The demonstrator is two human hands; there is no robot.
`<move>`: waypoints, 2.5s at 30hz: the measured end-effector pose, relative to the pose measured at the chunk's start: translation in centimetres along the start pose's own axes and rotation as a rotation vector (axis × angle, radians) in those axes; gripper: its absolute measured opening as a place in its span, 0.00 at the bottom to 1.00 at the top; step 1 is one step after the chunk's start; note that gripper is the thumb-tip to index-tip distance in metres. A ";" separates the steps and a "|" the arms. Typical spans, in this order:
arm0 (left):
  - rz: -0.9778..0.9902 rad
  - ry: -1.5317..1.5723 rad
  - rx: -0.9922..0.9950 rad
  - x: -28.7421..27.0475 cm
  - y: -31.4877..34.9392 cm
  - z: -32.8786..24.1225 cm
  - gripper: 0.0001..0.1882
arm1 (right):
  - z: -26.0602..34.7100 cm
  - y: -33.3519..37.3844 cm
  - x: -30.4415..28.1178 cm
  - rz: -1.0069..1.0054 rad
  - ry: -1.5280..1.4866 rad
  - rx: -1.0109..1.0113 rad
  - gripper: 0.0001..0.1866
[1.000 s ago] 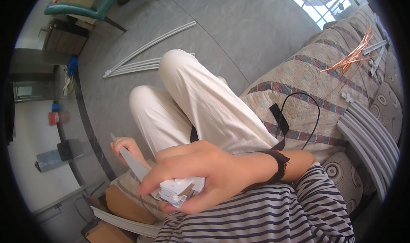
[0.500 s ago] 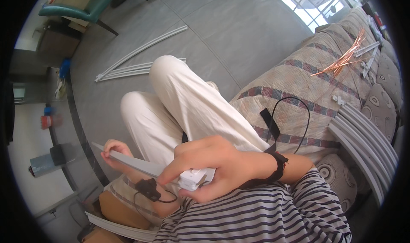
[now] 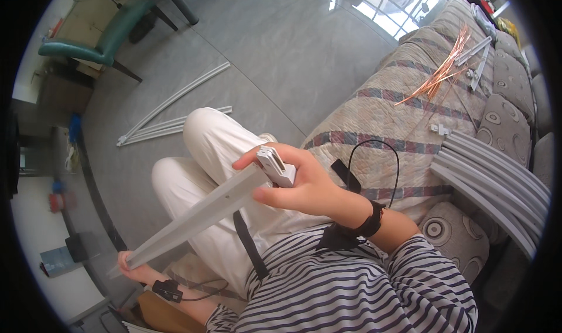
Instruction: The person is sitting on a couch and organizing/assembling white plastic rails and copper wires.
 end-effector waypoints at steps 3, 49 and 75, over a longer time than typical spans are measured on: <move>0.072 -0.195 -0.057 3.7 -0.2 -2.0 0.13 | -0.4 -0.2 0.3 0.029 -0.055 0.010 0.22; 1.382 -2.749 0.345 -0.6 1.6 17.1 0.24 | -5.7 1.5 -14.4 -0.776 0.143 0.020 0.17; 1.115 -2.723 0.180 -2.4 6.5 18.7 0.25 | -2.3 1.6 -6.1 0.027 0.353 -0.217 0.08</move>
Point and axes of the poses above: each hand's wrist, its own y-axis away from the middle knuckle, its own x-axis out of the palm, z = x × y, the point moved 9 cm from there along -y, towards the middle knuckle, and after that the axes turned 5 degrees about -z, right-handed, at the moved point
